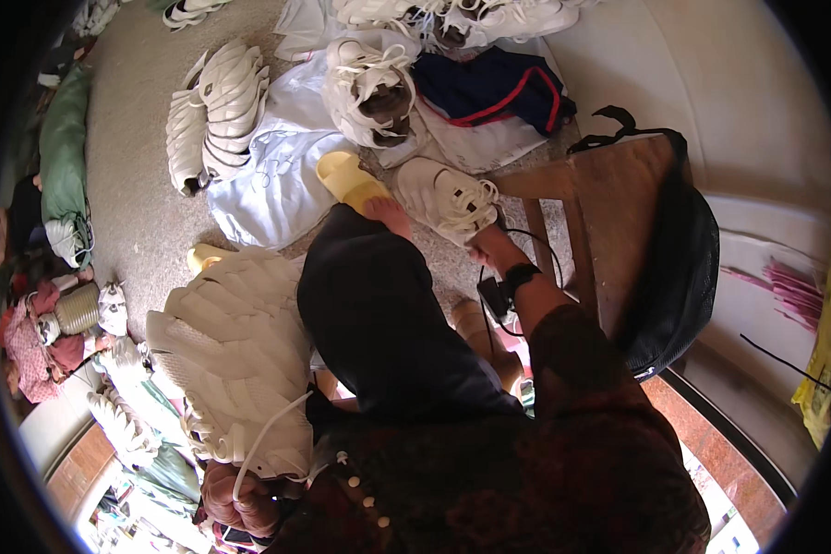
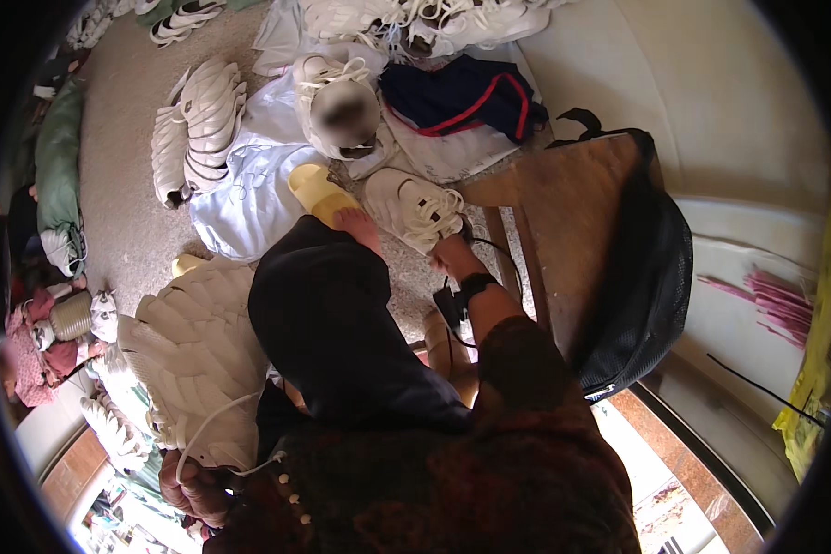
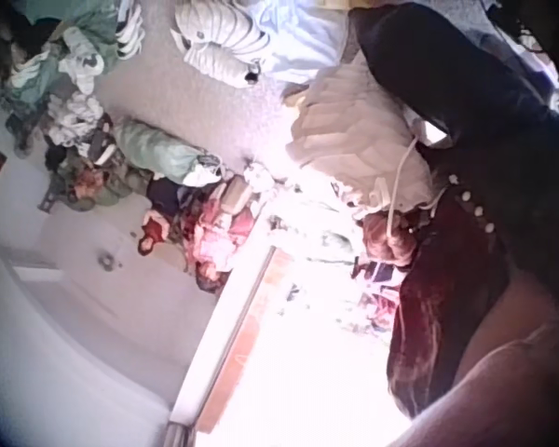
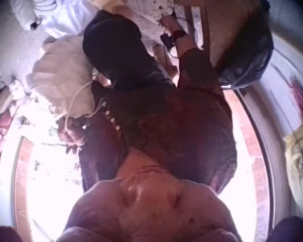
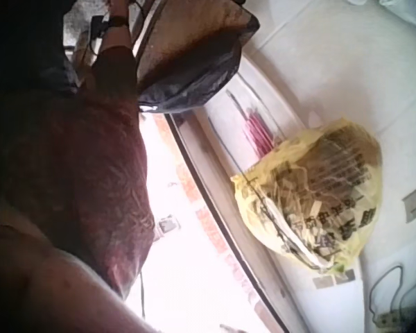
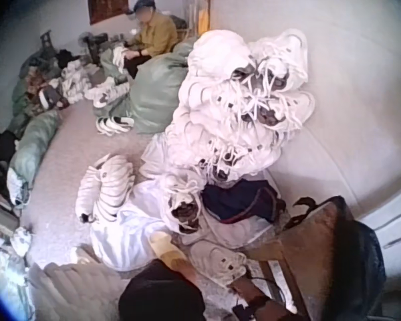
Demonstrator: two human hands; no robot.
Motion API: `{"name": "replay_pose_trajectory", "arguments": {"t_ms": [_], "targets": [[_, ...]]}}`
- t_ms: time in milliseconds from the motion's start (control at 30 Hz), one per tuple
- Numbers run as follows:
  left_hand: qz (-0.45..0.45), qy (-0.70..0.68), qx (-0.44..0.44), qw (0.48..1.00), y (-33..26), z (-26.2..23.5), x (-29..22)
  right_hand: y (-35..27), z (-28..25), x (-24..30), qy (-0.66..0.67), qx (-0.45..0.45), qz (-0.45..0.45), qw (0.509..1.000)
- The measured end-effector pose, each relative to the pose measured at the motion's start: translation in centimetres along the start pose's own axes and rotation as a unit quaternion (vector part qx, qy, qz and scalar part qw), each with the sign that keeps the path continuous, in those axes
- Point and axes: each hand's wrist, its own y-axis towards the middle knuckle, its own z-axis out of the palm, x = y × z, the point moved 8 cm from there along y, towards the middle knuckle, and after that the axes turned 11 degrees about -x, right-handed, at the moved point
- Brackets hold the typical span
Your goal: Lacing and assembling components for white sneakers in a manufacturing environment.
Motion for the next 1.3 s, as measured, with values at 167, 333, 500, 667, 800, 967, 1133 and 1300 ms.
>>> {"name": "replay_pose_trajectory", "arguments": {"t_ms": [167,333,500,667,800,967,1133,1300], "targets": [[0.046,0.082,-0.085,0.992,0.8,0.5,-0.8,-0.5,-3.0,-1.4,0.317,-0.26,0.127,0.903],[0.014,0.057,-0.074,0.996,0.1,-0.4,0.2,-5.8,-2.8,3.8,-0.361,-0.42,-0.319,0.769],[0.026,0.003,-0.033,0.999,0.2,-0.2,0.2,-6.3,-2.4,3.3,-0.491,-0.331,-0.355,0.724],[0.034,0.023,-0.041,0.998,0.3,0.1,-0.1,-6.3,-0.4,4.7,-0.681,-0.175,-0.447,0.553],[0.026,-0.005,-0.059,0.998,0.1,-0.4,0.1,-6.6,1.2,7.0,-0.631,-0.196,-0.55,0.511],[0.008,-0.018,-0.062,0.998,0.2,-0.3,0.1,-4.7,1.4,8.0,-0.648,-0.166,-0.525,0.526],[0.013,0.016,-0.024,1.0,1.1,0.5,-0.3,-4.6,2.6,8.9,-0.705,-0.05,-0.463,0.535],[0.013,0.008,-0.046,0.999,1.1,0.5,-0.3,-5.1,4.4,11.4,-0.662,-0.068,-0.528,0.527]]}}
